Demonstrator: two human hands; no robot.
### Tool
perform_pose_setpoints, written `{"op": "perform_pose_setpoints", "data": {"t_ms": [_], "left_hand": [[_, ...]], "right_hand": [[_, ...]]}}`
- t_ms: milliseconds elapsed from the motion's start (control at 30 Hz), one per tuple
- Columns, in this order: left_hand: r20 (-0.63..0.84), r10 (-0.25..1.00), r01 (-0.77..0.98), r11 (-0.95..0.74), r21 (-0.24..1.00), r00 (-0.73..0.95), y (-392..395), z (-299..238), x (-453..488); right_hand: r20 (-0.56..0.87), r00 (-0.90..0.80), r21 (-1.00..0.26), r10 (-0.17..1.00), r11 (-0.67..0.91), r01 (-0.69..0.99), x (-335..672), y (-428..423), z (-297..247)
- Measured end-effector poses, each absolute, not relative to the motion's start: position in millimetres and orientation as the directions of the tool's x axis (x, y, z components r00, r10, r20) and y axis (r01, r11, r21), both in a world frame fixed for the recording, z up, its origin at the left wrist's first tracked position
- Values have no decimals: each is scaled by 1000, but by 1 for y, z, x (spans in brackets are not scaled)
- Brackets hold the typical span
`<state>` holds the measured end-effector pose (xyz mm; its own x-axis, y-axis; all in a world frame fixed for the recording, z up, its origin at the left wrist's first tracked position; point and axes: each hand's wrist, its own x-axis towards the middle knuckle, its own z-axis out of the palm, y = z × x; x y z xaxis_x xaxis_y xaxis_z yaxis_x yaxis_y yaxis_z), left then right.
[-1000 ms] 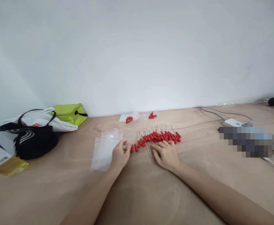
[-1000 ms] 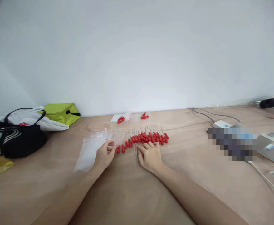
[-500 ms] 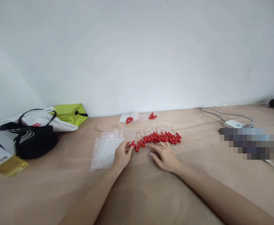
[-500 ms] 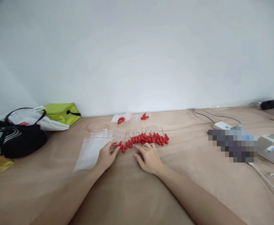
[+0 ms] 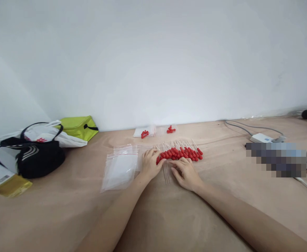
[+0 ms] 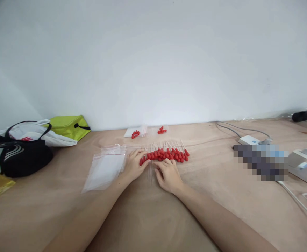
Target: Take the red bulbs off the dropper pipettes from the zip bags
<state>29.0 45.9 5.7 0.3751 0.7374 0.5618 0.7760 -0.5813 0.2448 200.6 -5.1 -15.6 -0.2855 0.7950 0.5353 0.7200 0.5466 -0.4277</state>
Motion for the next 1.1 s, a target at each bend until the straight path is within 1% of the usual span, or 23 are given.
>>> {"op": "perform_pose_setpoints", "data": {"t_ms": [167, 300, 367, 467, 533, 600, 700, 800, 867, 1033, 1100], "left_hand": [[579, 721, 761, -600, 247, 380, 53, 1, 36], [638, 717, 765, -569, 302, 281, 47, -1, 29], [663, 722, 731, -559, 391, 198, 41, -2, 22], [629, 775, 598, -533, 599, 61, 29, -5, 7], [572, 819, 506, -510, 695, 40, 21, -8, -3], [530, 844, 444, -507, 739, 82, 14, -10, -10], [524, 829, 421, -553, 719, 193, 9, -9, -14], [541, 780, 430, -626, 651, 315, 8, -5, -12], [535, 757, 427, -653, 626, 374, 7, -3, -9], [513, 751, 441, -660, 608, 417, 4, -2, -7], [517, 731, 467, -683, 562, 445, 3, -1, -6]], "right_hand": [[554, -273, -407, 787, 542, 735, 200, -6, -15], [550, -276, -392, 788, 536, 748, 200, -6, -14], [548, -272, -403, 791, 534, 743, 201, -7, -14], [563, -265, -401, 783, 539, 740, 203, -6, -18], [602, -243, -382, 760, 542, 749, 203, -5, -21], [649, -224, -347, 727, 544, 764, 204, -5, -22], [686, -233, -269, 689, 537, 799, 204, -4, -21], [674, -303, -185, 674, 550, 814, 204, -4, -17], [652, -355, -155, 669, 577, 802, 204, -4, -16], [654, -383, -181, 652, 627, 758, 202, -3, -17], [655, -372, -195, 658, 622, 758, 201, -3, -17]]}}
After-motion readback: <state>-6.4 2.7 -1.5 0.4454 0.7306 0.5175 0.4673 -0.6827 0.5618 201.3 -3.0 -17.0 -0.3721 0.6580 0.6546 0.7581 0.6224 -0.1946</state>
